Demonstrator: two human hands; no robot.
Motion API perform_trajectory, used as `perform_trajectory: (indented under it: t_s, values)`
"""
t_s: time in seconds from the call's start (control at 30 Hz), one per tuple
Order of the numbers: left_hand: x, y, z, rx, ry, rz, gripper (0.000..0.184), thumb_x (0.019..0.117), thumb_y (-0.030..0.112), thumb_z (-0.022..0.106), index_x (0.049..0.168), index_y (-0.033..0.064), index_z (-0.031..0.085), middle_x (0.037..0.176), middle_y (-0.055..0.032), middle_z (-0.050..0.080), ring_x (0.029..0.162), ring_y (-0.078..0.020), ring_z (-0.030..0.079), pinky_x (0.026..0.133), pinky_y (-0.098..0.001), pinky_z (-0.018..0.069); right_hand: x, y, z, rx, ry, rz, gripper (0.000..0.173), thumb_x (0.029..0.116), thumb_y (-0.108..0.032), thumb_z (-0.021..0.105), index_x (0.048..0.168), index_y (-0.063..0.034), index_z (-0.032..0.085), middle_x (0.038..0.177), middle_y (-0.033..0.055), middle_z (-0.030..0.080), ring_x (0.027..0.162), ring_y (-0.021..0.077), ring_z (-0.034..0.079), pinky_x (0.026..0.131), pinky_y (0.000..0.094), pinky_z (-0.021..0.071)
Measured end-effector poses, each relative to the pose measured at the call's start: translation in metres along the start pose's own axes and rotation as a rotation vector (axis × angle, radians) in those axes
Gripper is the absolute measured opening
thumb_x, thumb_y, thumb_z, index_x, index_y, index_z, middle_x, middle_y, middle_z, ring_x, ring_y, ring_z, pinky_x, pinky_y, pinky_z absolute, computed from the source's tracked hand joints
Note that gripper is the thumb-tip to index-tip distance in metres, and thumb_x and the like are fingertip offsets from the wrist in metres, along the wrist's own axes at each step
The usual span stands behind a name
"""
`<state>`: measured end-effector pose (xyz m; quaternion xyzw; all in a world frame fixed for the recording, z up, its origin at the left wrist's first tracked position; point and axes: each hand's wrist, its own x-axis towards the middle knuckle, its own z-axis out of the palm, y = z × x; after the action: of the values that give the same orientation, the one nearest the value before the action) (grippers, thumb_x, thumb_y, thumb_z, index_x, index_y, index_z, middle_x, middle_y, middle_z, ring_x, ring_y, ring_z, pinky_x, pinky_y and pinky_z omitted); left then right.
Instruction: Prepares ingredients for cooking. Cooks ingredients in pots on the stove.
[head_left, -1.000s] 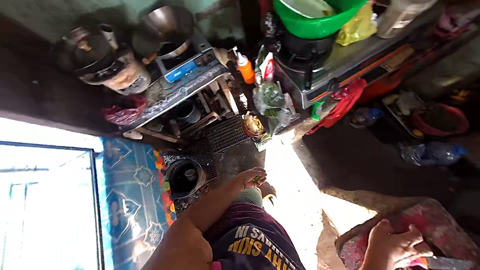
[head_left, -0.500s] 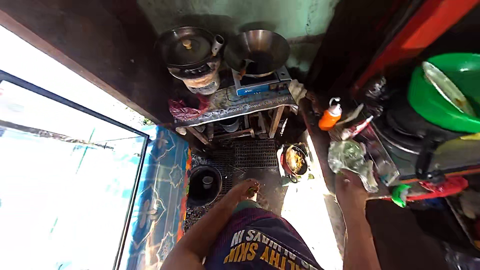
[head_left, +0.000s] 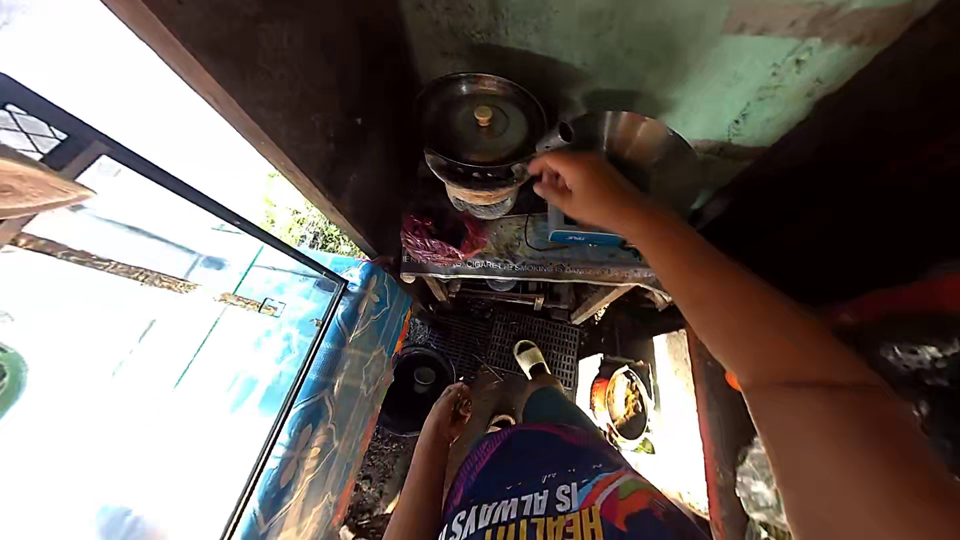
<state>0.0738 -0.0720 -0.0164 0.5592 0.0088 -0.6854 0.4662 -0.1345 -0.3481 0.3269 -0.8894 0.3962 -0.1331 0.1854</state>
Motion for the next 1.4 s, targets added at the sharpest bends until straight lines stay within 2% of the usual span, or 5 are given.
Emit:
perform_trajectory:
  t_s: [0.23,0.47,0.93,1.13,1.4]
  values:
    - [-0.004,-0.011,0.020,-0.449,0.283,0.136,0.018,0.1057,0.005,0.039,0.094,0.0105,0.051,0.067,0.0015,0.058,0.048,-0.0029,0.053,0.044,-0.0148,0.0455,0.214,0.068,0.008,-0.338,-0.267,0.043,0.034,0.1034,-0.014,0.059,0.132,0.0050,0.060,0.130,0.0311,0.062,0.128,0.0491,0.057,0.104,0.0682,0.0433]
    - [-0.008,-0.018,0.070,-0.602,0.453,0.237,0.013,0.1053,0.002,0.041,0.098,0.0080,0.051,0.070,-0.0010,0.060,0.049,-0.0038,0.055,0.043,-0.0147,0.0454,0.301,0.126,0.041,-0.402,-0.431,0.038,0.051,0.1019,-0.025,0.064,0.137,0.0102,0.054,0.138,0.0344,0.056,0.134,0.0505,0.051,0.109,0.0677,0.0394]
    - [-0.024,0.088,0.116,-0.331,0.436,0.399,0.013,0.1061,0.003,0.038,0.103,0.0079,0.050,0.075,-0.0007,0.062,0.055,-0.0050,0.057,0.048,-0.0170,0.0482,0.316,0.137,-0.005,-0.018,-0.285,0.049,0.046,0.1036,-0.026,0.061,0.134,0.0089,0.057,0.126,0.0319,0.062,0.106,0.0428,0.067,0.094,0.0582,0.0526]
    - [-0.043,0.208,0.164,0.024,0.297,0.477,0.013,0.1085,0.008,0.039,0.109,0.0070,0.052,0.084,-0.0006,0.061,0.060,-0.0045,0.057,0.052,-0.0171,0.0490,0.291,0.176,-0.060,0.595,-0.023,0.225,0.037,0.1083,-0.030,0.044,0.123,-0.0012,0.061,0.094,0.0051,0.062,0.070,0.0106,0.061,0.069,0.0301,0.0553]
    - [-0.023,0.369,0.289,0.636,0.141,0.705,0.021,0.1029,0.012,0.058,0.122,0.0038,0.056,0.100,-0.0051,0.061,0.075,-0.0087,0.060,0.065,-0.0242,0.0528,0.208,0.226,-0.092,1.137,0.287,0.399,0.017,0.1081,-0.026,0.046,0.104,-0.0136,0.057,0.079,-0.0041,0.065,0.064,0.0071,0.064,0.063,0.0237,0.0568]
